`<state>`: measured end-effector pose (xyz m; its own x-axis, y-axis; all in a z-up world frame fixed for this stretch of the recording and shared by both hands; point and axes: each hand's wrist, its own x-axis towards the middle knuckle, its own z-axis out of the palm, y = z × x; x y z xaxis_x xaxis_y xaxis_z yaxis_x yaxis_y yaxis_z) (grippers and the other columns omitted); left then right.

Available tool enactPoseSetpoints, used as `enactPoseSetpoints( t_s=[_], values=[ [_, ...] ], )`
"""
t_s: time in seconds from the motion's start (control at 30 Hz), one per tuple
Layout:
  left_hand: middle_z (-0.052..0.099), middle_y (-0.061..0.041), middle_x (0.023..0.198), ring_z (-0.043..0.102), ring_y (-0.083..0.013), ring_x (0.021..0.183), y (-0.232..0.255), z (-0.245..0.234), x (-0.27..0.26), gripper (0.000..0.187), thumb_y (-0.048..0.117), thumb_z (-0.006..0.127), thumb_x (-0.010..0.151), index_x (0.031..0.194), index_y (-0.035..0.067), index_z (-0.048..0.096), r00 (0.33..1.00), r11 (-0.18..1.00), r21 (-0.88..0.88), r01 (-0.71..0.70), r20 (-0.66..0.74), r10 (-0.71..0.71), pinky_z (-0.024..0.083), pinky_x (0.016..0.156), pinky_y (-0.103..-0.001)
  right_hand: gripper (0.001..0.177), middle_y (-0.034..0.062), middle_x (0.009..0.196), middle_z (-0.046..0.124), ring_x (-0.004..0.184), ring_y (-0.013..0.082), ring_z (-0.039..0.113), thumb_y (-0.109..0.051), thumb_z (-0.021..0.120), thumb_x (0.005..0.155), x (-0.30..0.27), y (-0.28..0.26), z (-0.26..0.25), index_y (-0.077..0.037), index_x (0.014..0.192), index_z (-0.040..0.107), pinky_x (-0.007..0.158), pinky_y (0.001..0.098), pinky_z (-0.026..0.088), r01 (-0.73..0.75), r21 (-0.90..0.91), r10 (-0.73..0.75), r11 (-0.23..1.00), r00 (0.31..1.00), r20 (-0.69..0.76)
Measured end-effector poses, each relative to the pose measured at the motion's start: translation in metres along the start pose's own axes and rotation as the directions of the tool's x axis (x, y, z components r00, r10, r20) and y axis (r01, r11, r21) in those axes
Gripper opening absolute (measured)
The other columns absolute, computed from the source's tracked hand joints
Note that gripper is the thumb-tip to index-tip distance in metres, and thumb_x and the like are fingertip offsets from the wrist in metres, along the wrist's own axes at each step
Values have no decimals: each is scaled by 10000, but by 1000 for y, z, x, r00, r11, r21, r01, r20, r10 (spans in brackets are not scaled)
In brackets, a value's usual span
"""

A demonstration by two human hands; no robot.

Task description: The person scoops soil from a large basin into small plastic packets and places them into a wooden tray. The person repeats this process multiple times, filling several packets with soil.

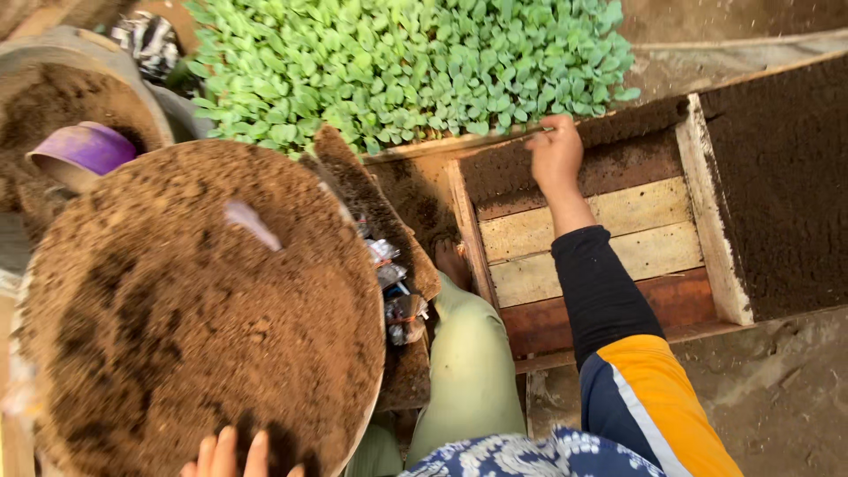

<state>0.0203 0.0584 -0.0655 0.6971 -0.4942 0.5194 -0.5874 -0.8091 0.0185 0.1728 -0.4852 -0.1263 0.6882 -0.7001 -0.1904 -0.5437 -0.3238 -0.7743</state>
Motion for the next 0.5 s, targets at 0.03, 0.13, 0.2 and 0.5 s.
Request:
enactPoseSetpoints(
  t_s=[0.03, 0.13, 0.2, 0.5],
  values=[
    [581, -298, 1129, 559, -506, 974, 16, -8, 8, 583, 557, 432, 798, 1075, 69, 593, 1000, 1000, 9, 8, -21, -8, 373, 715, -579, 163, 88, 876, 642, 650, 121, 613, -15, 483, 910, -10, -35, 3, -31, 1063, 537, 504, 208, 470, 49, 61, -51, 997, 998, 31],
    [551, -260, 1200, 487, -443, 1152, 52, -30, 44, 456, 440, 477, 840, 1069, 68, 607, 981, 978, -80, 192, -20, -194, 259, 1082, -568, 128, 16, 708, 534, 556, 120, 553, -108, 559, 908, -43, -103, 26, -92, 782, 545, 470, 251, 473, 310, 244, -348, 919, 928, 134],
    [528, -245, 1224, 467, -437, 1180, 56, -40, 47, 443, 416, 492, 846, 1099, 66, 587, 978, 973, -102, 206, -11, -208, 242, 1084, -578, 169, 14, 723, 572, 580, 104, 556, -147, 528, 925, -94, -170, 28, -114, 761, 548, 568, 255, 506, 274, 229, -332, 934, 902, 276],
    [503, -192, 1228, 432, -407, 1206, 57, -51, 50, 401, 376, 531, 868, 1145, 86, 544, 979, 955, -226, 192, -22, -203, 228, 1061, -612, 277, 42, 745, 596, 564, 126, 509, -288, 509, 913, -191, -266, 58, -95, 1071, 631, 509, 297, 392, 253, 74, -233, 965, 691, 684]
  ],
)
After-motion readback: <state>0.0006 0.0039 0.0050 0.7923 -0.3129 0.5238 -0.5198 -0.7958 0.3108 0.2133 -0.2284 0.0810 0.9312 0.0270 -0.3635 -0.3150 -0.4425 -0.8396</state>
